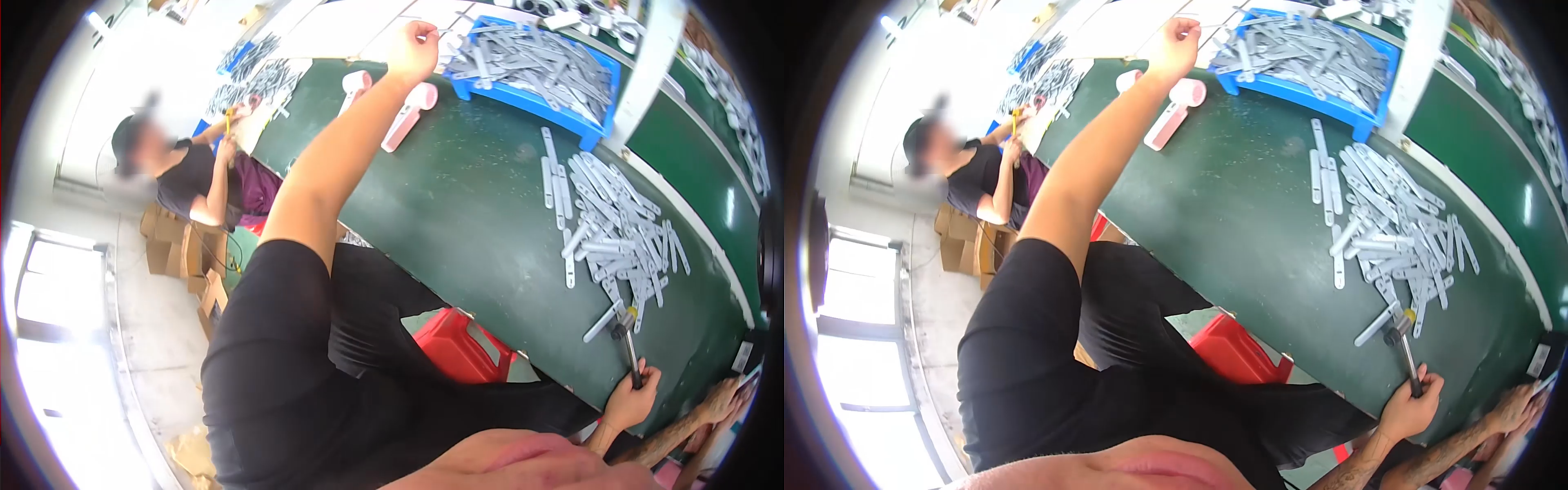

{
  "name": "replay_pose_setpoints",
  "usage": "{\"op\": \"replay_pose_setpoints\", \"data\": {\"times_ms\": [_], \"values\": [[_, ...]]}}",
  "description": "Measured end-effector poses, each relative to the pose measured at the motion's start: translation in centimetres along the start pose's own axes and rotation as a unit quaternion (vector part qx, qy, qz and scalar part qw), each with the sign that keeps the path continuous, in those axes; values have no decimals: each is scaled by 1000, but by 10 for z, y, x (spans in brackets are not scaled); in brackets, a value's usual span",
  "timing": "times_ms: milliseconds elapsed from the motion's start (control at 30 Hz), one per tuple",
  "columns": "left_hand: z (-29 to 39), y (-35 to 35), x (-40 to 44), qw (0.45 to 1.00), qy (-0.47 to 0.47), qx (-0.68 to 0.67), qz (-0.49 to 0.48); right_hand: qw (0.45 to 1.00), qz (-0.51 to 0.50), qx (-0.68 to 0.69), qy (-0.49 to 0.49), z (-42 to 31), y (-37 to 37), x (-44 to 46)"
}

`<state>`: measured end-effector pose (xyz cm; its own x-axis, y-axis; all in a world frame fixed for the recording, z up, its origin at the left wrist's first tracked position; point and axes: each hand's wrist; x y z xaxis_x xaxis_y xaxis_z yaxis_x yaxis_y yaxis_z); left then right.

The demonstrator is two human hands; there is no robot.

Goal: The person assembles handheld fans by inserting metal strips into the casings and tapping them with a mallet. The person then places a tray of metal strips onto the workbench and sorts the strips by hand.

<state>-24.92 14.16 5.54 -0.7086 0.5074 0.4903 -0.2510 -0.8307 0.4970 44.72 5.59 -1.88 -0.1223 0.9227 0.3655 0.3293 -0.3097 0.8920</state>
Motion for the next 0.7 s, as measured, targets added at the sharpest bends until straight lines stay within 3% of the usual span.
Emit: {"op": "replay_pose_setpoints", "data": {"times_ms": [33,133,200,300,367,433,700], "values": [[-16,12,10,995,35,66,-61,1000,-3,-5,-11,0,0,0],[-62,16,31,949,-20,257,-180,1000,-12,1,-23,1,-1,1],[-49,12,29,916,-26,336,-220,999,-11,-9,-29,3,-3,1],[-68,-17,43,866,-194,392,-242,1000,8,-5,-8,4,-4,-1],[-56,-22,41,869,-198,391,-228,1000,12,4,-7,2,-4,2],[-53,-31,48,831,-198,387,-347,1000,6,5,-21,1,-4,2],[-44,-22,39,858,-211,323,-339,999,18,44,-8,11,-8,1]]}}
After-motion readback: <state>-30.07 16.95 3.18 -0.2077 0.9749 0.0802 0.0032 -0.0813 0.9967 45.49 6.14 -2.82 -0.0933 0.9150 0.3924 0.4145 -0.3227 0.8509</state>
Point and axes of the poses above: each hand's wrist, its own x-axis towards the middle knuckle, its own y-axis out of the back of the hand, z = x × y, and after that the axes turned 6 degrees about y, right-handed
